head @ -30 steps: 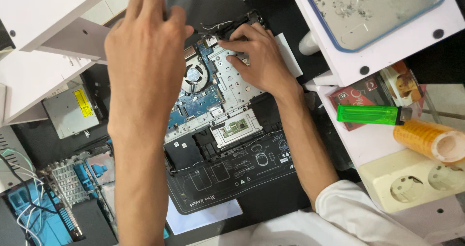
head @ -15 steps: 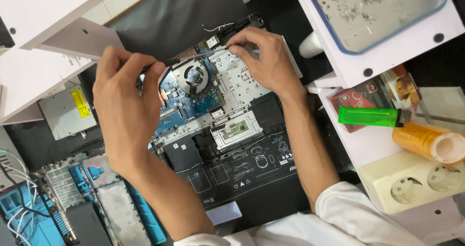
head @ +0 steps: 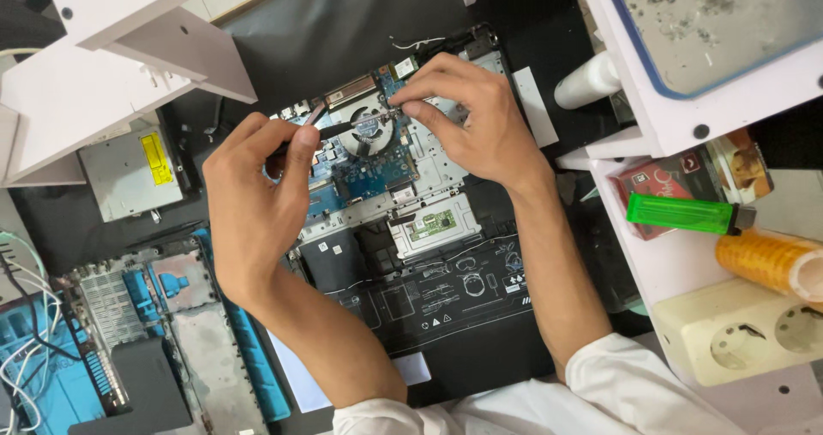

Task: The person uses a screwdriver to remove screws from a laptop motherboard, specifically around the cooling fan and heat sink area. They carefully unscrew multiple fasteners and place them on the workbench while manipulating the internal components.

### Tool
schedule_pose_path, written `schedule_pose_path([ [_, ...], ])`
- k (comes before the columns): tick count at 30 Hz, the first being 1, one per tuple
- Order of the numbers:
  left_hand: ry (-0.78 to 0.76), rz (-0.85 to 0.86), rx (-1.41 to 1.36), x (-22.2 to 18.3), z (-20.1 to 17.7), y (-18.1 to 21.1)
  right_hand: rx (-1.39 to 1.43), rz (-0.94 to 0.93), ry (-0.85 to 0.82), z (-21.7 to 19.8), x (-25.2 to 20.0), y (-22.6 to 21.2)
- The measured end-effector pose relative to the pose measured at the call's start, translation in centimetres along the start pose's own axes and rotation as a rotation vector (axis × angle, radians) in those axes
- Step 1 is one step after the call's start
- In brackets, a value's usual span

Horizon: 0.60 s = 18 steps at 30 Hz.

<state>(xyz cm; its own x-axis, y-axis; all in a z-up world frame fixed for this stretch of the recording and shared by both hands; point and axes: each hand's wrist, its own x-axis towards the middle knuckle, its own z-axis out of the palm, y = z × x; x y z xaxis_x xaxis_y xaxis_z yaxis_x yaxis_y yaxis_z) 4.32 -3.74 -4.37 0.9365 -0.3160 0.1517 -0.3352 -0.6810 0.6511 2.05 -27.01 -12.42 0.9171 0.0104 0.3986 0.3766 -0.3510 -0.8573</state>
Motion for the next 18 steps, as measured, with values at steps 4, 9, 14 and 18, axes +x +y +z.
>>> schedule_pose_path([
  [4,-0.009,-0.005,-0.033,-0.1,-0.6,0.1,0.011,-0.008,-0.035,-0.2,0.0,-0.6],
  [9,-0.028,-0.086,-0.06,-0.3,-0.9,0.2,0.038,0.016,-0.049,-1.0,0.0,-1.5],
  [14,-0.059,-0.136,-0.058,-0.2,-1.1,0.3,0.046,-0.028,-0.03,-1.5,-0.1,-1.8],
  [18,-0.067,-0.146,-0.08,-0.3,-1.2,0.2,0.067,-0.061,-0.014,-1.8,-0.3,-2.0],
])
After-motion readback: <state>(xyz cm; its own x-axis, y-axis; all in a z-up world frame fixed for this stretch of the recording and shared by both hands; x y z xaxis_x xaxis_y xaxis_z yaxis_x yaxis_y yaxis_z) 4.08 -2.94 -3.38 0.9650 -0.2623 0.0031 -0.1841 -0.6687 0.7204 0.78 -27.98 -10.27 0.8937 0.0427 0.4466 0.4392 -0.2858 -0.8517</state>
